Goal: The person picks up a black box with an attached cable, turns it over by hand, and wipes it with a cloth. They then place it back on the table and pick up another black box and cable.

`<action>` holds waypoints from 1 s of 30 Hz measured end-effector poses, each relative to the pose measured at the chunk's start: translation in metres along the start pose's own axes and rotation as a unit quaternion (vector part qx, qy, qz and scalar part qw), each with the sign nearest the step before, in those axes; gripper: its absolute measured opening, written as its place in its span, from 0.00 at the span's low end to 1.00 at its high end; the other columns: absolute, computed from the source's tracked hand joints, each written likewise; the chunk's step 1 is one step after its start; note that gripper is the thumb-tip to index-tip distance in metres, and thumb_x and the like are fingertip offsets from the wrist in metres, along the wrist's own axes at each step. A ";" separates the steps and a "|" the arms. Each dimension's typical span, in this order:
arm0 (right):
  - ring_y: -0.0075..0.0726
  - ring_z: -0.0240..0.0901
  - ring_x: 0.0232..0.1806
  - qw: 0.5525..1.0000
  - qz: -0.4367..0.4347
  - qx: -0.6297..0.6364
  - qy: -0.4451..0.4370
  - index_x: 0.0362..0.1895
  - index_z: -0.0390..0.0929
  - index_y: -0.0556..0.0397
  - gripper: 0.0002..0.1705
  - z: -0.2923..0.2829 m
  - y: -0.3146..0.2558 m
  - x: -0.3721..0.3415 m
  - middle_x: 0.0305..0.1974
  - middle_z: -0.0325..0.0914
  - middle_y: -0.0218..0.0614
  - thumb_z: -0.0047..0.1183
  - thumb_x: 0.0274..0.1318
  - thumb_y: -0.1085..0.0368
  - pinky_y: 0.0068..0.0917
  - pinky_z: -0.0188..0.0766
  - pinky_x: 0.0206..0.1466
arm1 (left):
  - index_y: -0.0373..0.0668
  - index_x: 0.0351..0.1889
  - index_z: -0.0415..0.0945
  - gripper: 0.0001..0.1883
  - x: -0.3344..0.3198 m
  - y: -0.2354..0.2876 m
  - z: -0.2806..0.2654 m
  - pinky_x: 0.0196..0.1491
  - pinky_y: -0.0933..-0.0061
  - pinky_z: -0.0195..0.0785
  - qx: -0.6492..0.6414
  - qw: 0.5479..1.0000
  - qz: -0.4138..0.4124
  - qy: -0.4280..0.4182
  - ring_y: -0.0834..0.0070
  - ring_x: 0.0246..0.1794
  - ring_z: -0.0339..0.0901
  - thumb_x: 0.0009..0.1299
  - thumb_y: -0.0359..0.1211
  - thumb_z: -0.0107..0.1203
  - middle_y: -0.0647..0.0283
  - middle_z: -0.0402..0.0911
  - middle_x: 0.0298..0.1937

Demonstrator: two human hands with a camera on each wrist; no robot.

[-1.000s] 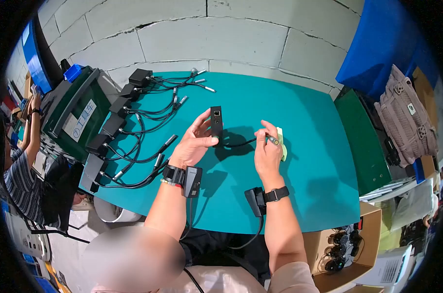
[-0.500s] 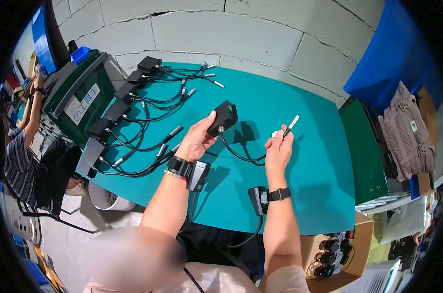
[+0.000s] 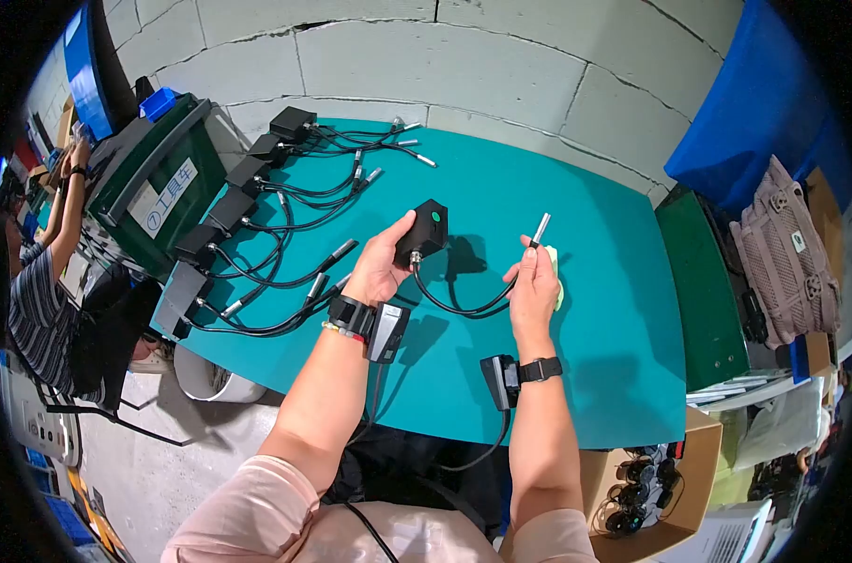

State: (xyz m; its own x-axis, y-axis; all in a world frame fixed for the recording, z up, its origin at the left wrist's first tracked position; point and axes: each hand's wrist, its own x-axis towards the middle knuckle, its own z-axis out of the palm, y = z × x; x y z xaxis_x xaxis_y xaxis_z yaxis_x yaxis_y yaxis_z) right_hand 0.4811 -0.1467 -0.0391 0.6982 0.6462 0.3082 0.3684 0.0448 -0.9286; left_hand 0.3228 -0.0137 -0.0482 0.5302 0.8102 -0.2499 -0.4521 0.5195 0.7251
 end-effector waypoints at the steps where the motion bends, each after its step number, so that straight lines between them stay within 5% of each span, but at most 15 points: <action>1: 0.13 0.56 0.14 1.000 -0.001 0.001 0.002 0.51 0.71 0.53 0.21 0.000 0.000 0.001 0.17 0.67 0.24 0.34 0.66 0.54 0.13 0.54 0.16 | 0.39 0.37 0.71 0.18 -0.002 0.002 0.002 0.19 0.81 0.60 0.009 1.000 -0.004 -0.004 0.81 0.23 0.69 0.61 0.44 0.59 0.67 0.74 0.29; 7: 0.13 0.58 0.15 1.000 -0.011 -0.003 0.026 0.50 0.72 0.53 0.20 -0.002 0.002 0.000 0.18 0.68 0.26 0.35 0.66 0.55 0.14 0.56 0.16 | 0.38 0.38 0.72 0.18 -0.006 0.003 0.002 0.17 0.83 0.61 0.003 1.000 0.007 -0.007 0.82 0.23 0.71 0.61 0.43 0.59 0.66 0.76 0.30; 13: 0.15 0.60 0.15 0.999 0.031 0.009 0.030 0.47 0.73 0.55 0.19 0.000 0.002 -0.001 0.18 0.69 0.27 0.36 0.65 0.57 0.17 0.59 0.18 | 0.41 0.43 0.71 0.15 0.002 -0.001 -0.003 0.33 0.76 0.69 -0.046 0.999 0.016 0.005 0.76 0.31 0.74 0.67 0.42 0.51 0.64 0.77 0.37; 30: 0.16 0.58 0.15 0.998 0.035 -0.008 0.049 0.47 0.74 0.54 0.19 -0.001 -0.001 0.001 0.16 0.69 0.27 0.36 0.65 0.56 0.20 0.58 0.19 | 0.39 0.44 0.69 0.13 -0.006 0.003 0.000 0.43 0.68 0.72 -0.063 0.998 0.002 -0.020 0.72 0.41 0.75 0.69 0.38 0.44 0.62 0.76 0.42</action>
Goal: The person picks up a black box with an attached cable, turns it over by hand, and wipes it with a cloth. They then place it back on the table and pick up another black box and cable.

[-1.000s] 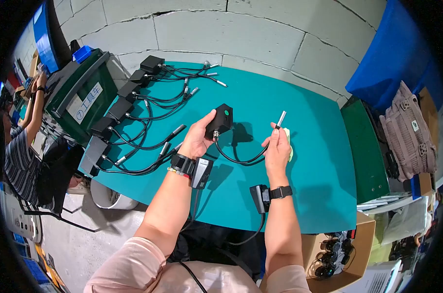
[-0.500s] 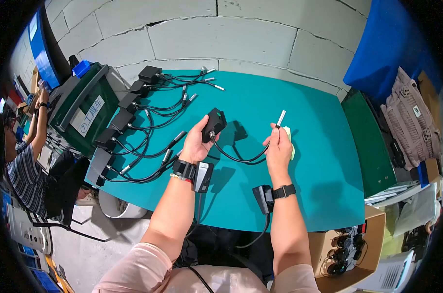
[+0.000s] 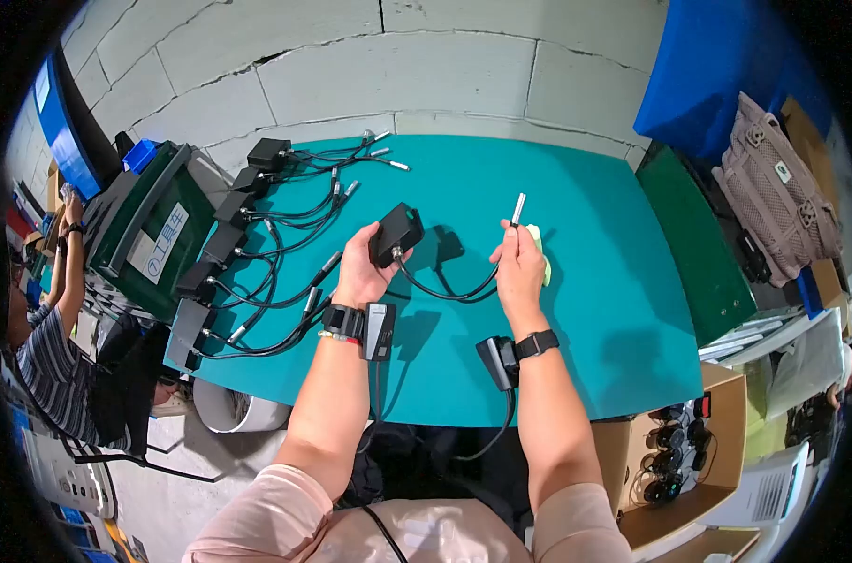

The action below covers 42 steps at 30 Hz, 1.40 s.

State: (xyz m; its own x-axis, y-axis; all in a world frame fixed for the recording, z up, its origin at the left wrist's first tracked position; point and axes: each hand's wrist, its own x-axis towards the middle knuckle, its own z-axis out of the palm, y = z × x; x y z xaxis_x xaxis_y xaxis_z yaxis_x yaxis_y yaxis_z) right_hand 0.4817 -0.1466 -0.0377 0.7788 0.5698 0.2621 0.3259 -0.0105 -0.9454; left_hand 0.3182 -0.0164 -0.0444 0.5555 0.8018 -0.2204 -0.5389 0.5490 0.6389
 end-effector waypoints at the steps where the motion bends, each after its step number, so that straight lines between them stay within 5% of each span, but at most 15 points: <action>1: 0.16 0.58 0.15 1.000 -0.017 -0.008 -0.003 0.47 0.74 0.54 0.19 0.000 0.002 0.001 0.16 0.69 0.26 0.36 0.65 0.56 0.20 0.58 0.18 | 0.38 0.44 0.68 0.13 0.002 0.000 -0.002 0.45 0.66 0.72 -0.010 1.000 -0.001 -0.010 0.70 0.42 0.74 0.69 0.37 0.42 0.61 0.75 0.43; 25: 0.15 0.57 0.15 0.999 -0.025 -0.017 -0.023 0.47 0.74 0.55 0.19 0.001 0.001 0.001 0.17 0.68 0.26 0.37 0.65 0.56 0.18 0.57 0.18 | 0.43 0.35 0.69 0.07 -0.003 0.004 0.003 0.41 0.71 0.66 -0.017 1.000 0.003 0.019 0.73 0.36 0.72 0.64 0.35 0.45 0.65 0.74 0.35; 37: 0.16 0.58 0.15 1.000 0.021 0.022 -0.001 0.46 0.73 0.56 0.19 0.000 0.003 0.003 0.17 0.69 0.27 0.36 0.65 0.57 0.18 0.58 0.17 | 0.39 0.43 0.69 0.12 0.002 0.006 -0.002 0.46 0.70 0.67 -0.057 0.998 0.013 0.017 0.72 0.41 0.72 0.65 0.35 0.44 0.63 0.74 0.43; 42: 0.17 0.58 0.16 0.998 -0.022 -0.051 -0.003 0.46 0.75 0.54 0.18 0.001 0.003 0.002 0.16 0.69 0.27 0.37 0.64 0.57 0.20 0.56 0.20 | 0.43 0.59 0.62 0.22 -0.004 0.007 0.006 0.47 0.72 0.68 0.023 0.998 -0.007 -0.064 0.74 0.46 0.72 0.66 0.31 0.43 0.64 0.72 0.50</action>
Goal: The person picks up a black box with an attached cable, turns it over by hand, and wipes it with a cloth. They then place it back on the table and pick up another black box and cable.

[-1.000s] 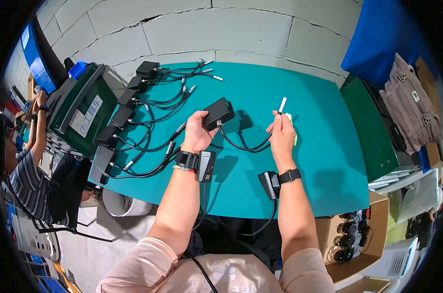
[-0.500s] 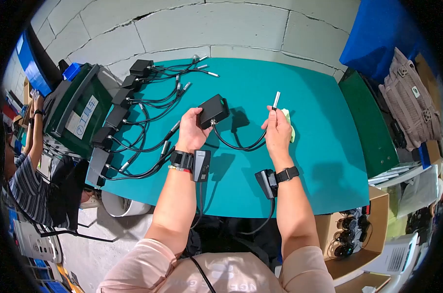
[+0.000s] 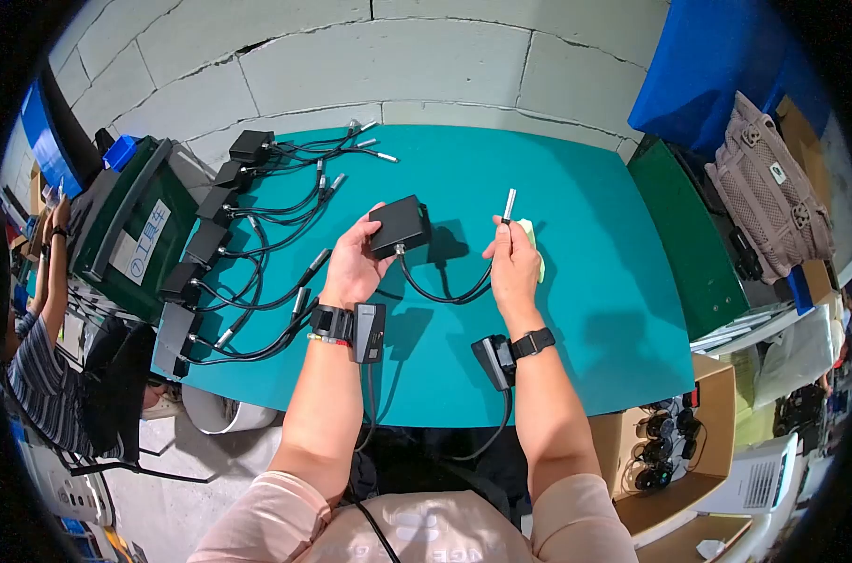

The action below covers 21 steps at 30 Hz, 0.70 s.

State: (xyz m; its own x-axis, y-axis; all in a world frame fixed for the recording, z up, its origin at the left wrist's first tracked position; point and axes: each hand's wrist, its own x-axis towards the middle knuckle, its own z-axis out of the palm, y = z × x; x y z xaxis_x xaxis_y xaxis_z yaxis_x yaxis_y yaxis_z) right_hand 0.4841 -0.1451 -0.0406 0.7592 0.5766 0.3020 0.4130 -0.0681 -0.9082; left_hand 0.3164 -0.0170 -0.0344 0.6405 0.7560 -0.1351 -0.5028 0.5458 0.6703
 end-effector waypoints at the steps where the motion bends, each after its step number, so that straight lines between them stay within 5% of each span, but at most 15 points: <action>1: 0.17 0.58 0.16 1.000 0.002 -0.003 -0.002 0.46 0.75 0.54 0.18 0.000 0.001 0.000 0.16 0.69 0.27 0.37 0.64 0.57 0.20 0.56 0.20 | 0.43 0.59 0.62 0.22 -0.001 0.000 0.002 0.47 0.72 0.68 -0.002 1.000 -0.002 0.002 0.74 0.46 0.72 0.66 0.31 0.43 0.64 0.72 0.50; 5: 0.17 0.57 0.17 1.000 -0.028 0.001 -0.002 0.46 0.75 0.54 0.18 0.000 0.007 0.002 0.17 0.69 0.26 0.38 0.64 0.58 0.21 0.55 0.22 | 0.43 0.60 0.62 0.22 -0.007 0.002 0.008 0.45 0.74 0.70 0.030 0.999 0.009 -0.023 0.76 0.45 0.73 0.66 0.31 0.44 0.63 0.72 0.50; 16: 0.16 0.57 0.18 1.000 -0.021 0.005 0.019 0.47 0.74 0.54 0.18 -0.001 0.004 0.001 0.17 0.70 0.26 0.38 0.64 0.58 0.21 0.56 0.22 | 0.44 0.36 0.71 0.07 -0.007 0.001 0.008 0.40 0.79 0.72 -0.001 0.999 0.025 -0.046 0.80 0.37 0.75 0.67 0.37 0.53 0.68 0.77 0.36; 21: 0.16 0.57 0.18 0.997 0.008 0.062 0.035 0.49 0.72 0.55 0.17 -0.001 0.004 0.002 0.17 0.70 0.26 0.38 0.64 0.58 0.21 0.55 0.21 | 0.38 0.49 0.68 0.17 -0.005 0.000 0.009 0.46 0.76 0.71 -0.007 0.997 0.042 -0.065 0.76 0.42 0.75 0.70 0.40 0.47 0.63 0.77 0.42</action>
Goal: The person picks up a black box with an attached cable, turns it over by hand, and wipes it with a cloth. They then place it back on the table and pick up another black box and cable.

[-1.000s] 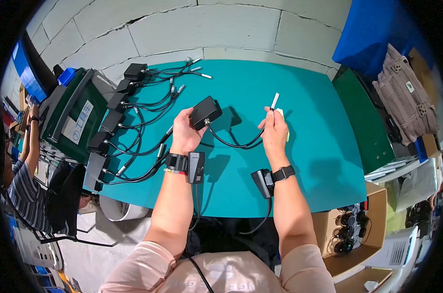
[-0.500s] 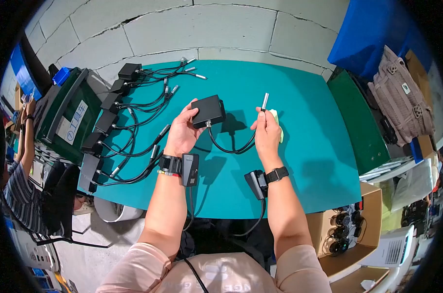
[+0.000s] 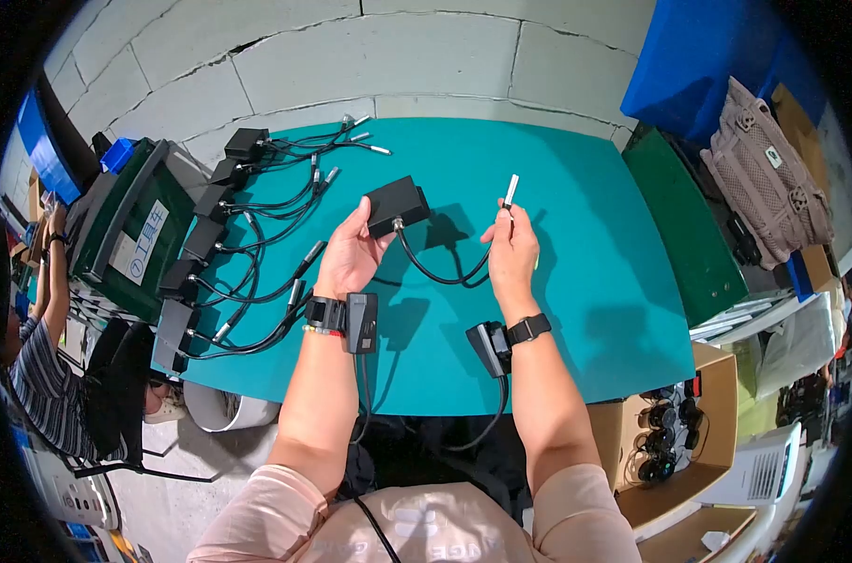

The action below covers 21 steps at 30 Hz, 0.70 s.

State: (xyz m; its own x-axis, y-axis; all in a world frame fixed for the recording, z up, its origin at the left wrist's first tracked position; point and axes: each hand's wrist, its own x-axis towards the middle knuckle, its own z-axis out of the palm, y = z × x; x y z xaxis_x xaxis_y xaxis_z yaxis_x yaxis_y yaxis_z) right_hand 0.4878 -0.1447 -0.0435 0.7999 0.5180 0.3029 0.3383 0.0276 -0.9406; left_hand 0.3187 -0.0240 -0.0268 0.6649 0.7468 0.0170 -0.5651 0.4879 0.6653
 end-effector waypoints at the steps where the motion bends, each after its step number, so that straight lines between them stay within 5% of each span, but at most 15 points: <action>1: 0.16 0.57 0.18 1.000 0.003 -0.002 0.001 0.49 0.72 0.55 0.17 -0.001 0.002 -0.001 0.17 0.70 0.26 0.38 0.64 0.58 0.21 0.55 0.21 | 0.38 0.49 0.68 0.18 -0.002 -0.001 0.003 0.46 0.76 0.71 -0.008 1.000 0.010 -0.002 0.76 0.42 0.75 0.70 0.41 0.46 0.62 0.76 0.43; 16: 0.18 0.61 0.18 1.000 -0.016 -0.005 -0.010 0.56 0.63 0.52 0.19 0.000 -0.009 -0.002 0.20 0.72 0.28 0.39 0.63 0.61 0.22 0.59 0.21 | 0.41 0.58 0.61 0.20 -0.002 0.002 0.000 0.43 0.72 0.74 -0.074 0.995 -0.062 -0.031 0.72 0.48 0.73 0.72 0.41 0.40 0.61 0.73 0.50; 21: 0.21 0.69 0.22 0.986 -0.158 -0.044 -0.006 0.51 0.65 0.53 0.15 -0.003 -0.026 -0.010 0.25 0.77 0.30 0.42 0.62 0.62 0.21 0.66 0.26 | 0.41 0.59 0.62 0.23 -0.005 0.002 -0.002 0.42 0.72 0.74 -0.076 0.989 -0.032 -0.122 0.71 0.47 0.74 0.69 0.41 0.47 0.60 0.73 0.51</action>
State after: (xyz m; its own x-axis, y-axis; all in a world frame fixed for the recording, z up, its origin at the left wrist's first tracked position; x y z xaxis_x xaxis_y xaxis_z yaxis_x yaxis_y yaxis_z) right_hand 0.4721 -0.1528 -0.0215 0.6424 0.5053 0.5762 0.6120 0.1144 -0.7826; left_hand 0.3136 -0.0256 -0.0268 0.7896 0.5898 0.1693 -0.5719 0.6074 0.5514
